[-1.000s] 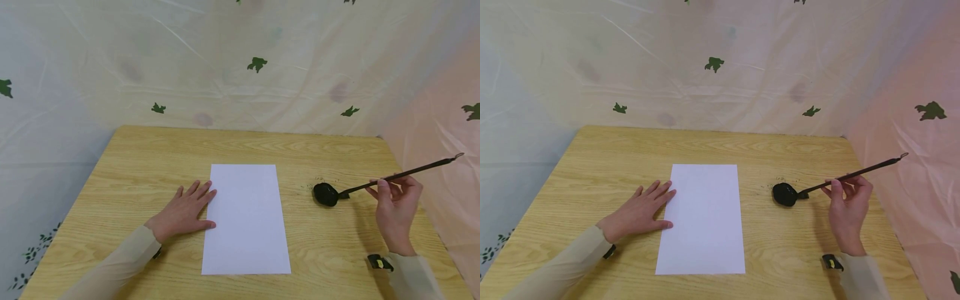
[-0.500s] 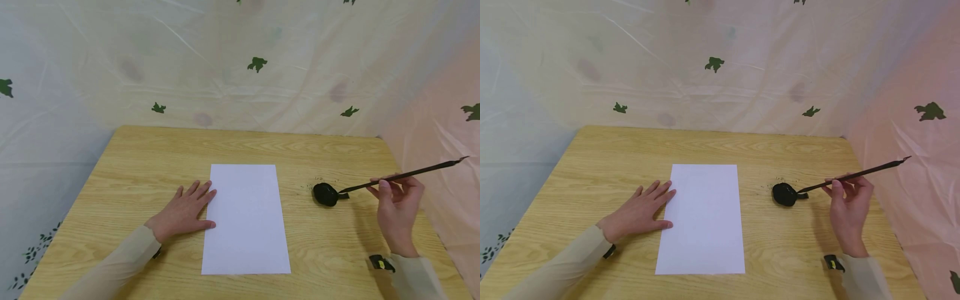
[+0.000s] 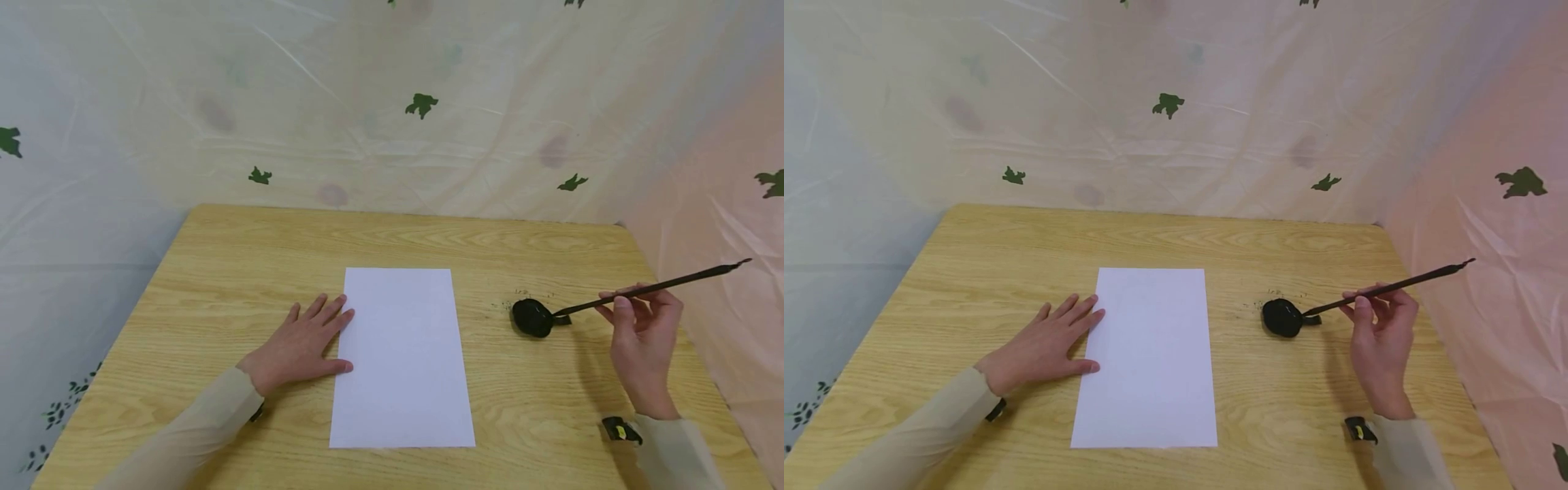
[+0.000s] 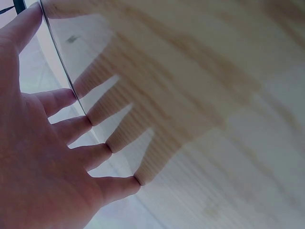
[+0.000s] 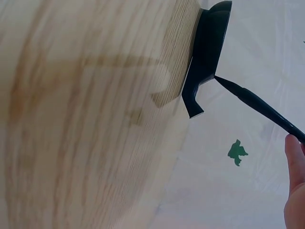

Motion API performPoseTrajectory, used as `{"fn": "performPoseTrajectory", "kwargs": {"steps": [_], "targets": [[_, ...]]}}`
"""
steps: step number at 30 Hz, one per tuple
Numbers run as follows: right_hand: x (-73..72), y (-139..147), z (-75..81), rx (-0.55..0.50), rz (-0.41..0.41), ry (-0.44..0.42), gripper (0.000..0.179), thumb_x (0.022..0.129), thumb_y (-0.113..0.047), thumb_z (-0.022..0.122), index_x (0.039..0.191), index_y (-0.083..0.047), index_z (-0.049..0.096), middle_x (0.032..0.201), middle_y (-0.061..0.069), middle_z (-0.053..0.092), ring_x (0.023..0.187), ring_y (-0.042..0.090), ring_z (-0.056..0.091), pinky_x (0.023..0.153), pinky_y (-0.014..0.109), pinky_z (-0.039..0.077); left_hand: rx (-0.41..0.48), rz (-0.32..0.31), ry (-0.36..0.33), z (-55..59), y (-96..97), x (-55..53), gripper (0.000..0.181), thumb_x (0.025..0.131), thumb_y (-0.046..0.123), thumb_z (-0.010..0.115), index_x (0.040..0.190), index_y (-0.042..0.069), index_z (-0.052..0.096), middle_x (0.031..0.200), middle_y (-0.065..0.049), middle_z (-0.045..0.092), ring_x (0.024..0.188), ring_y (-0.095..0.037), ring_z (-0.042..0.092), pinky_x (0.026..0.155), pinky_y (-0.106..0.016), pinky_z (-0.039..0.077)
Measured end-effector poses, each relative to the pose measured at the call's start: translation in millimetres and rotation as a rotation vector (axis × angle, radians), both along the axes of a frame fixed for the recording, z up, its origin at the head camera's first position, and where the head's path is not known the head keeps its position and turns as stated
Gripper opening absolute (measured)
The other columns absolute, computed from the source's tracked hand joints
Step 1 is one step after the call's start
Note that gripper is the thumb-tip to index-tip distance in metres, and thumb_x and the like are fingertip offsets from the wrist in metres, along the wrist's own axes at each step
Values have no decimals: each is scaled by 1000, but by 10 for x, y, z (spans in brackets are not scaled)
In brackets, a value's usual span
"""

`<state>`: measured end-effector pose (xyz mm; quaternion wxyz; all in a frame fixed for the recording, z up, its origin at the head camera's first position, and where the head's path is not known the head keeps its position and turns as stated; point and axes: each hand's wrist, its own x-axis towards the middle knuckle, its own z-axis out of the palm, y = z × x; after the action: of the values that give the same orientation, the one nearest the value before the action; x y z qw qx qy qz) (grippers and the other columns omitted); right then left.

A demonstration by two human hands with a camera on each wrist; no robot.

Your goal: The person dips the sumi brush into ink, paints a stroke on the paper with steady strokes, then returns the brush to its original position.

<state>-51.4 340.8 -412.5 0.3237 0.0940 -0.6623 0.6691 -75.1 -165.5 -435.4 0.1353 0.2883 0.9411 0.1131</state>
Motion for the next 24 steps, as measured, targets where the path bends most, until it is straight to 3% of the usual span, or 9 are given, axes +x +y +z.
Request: {"fn": "performPoseTrajectory", "kwargs": {"steps": [6,16,24], "targets": [[13,-2,29,27,-22,-11,36,102,5,53,136,5,42,118,14,53,101,20,68,88,26,57,-3,-1,-1,9,-3,-3,91,94,65,63,163,13,34,172,-10,20,157,-42,14,115,-75,18],[16,18,21,-55,70,44,39,101,14,48,137,14,33,120,19,52,103,25,67,88,28,58,-17,-2,-4,26,-5,-8,91,94,65,63,163,13,34,172,-10,19,157,-42,14,115,-75,18],[22,30,9,-66,64,56,38,101,15,47,137,14,34,118,19,53,102,25,67,88,28,58,-22,-5,-1,34,-4,-17,92,94,66,64,163,13,35,172,-11,20,156,-43,15,115,-75,19]]}}
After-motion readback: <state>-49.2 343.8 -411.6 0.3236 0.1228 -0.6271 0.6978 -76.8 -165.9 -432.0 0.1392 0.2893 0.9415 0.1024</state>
